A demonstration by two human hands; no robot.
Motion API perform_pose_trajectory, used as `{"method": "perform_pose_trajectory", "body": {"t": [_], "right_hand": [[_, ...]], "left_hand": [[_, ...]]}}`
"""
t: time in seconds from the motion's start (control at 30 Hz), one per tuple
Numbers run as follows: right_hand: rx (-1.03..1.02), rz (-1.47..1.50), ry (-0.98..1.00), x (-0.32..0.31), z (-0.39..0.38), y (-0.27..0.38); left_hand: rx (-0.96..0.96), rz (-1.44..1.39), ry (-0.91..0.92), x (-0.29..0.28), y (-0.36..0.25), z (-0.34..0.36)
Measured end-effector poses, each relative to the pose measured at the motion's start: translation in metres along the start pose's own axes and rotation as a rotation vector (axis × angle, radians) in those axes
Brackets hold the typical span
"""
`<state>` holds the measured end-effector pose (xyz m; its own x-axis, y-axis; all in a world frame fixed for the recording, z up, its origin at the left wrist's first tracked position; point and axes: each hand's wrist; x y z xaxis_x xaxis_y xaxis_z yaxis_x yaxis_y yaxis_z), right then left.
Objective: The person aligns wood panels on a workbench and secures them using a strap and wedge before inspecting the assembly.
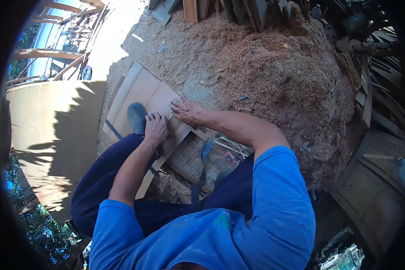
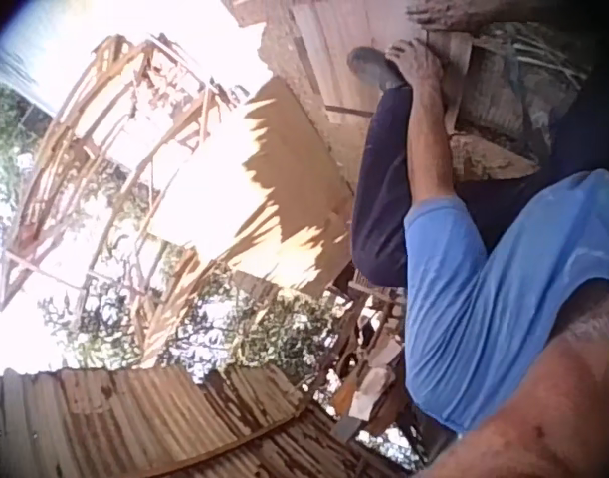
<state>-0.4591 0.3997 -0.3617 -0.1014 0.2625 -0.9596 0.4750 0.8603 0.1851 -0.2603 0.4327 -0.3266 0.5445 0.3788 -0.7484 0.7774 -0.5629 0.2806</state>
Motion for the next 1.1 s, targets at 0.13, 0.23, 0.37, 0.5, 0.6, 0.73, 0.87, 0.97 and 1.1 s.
{"method": "perform_pose_trajectory", "body": {"t": [0.13,0.23,0.37,0.5,0.6,0.73,0.87,0.97,1.1], "right_hand": [[0.0,0.074,0.029,-0.003,-0.009,-0.002],[-0.091,0.349,-0.118,-0.008,-0.009,-0.011],[-0.284,0.467,-0.491,0.016,-0.065,0.032],[-0.317,0.443,-0.267,0.08,-0.092,0.135],[-0.294,0.367,-0.195,0.096,-0.069,0.139],[-0.139,0.671,0.147,0.061,-0.084,0.126],[0.078,0.665,-0.187,-0.084,-0.1,0.06],[0.152,0.579,-0.489,-0.183,-0.073,-0.003],[0.436,0.114,-0.891,-0.271,-0.072,-0.104]], "left_hand": [[0.188,0.121,0.259,-0.025,0.011,0.032],[0.269,0.017,0.661,-0.088,0.053,0.039],[0.396,-0.211,0.295,-0.17,0.149,-0.006],[0.064,-0.211,0.175,-0.206,0.228,-0.047],[-0.134,-0.285,0.082,-0.182,0.268,-0.065],[0.159,-0.841,0.166,-0.152,0.223,-0.027],[0.835,-1.175,0.272,-0.118,0.112,0.023],[0.965,-1.375,0.312,-0.108,0.075,0.023],[1.061,-1.673,0.647,-0.124,0.095,0.036]]}}
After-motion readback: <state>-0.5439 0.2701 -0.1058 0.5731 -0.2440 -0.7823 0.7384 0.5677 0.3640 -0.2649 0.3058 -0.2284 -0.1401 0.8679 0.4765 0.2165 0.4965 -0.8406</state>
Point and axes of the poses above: each hand's wrist, its own z-axis towards the middle knuckle, its own x-axis out of the palm, y = z × x, and after that the axes turned 3 degrees about y, right-handed
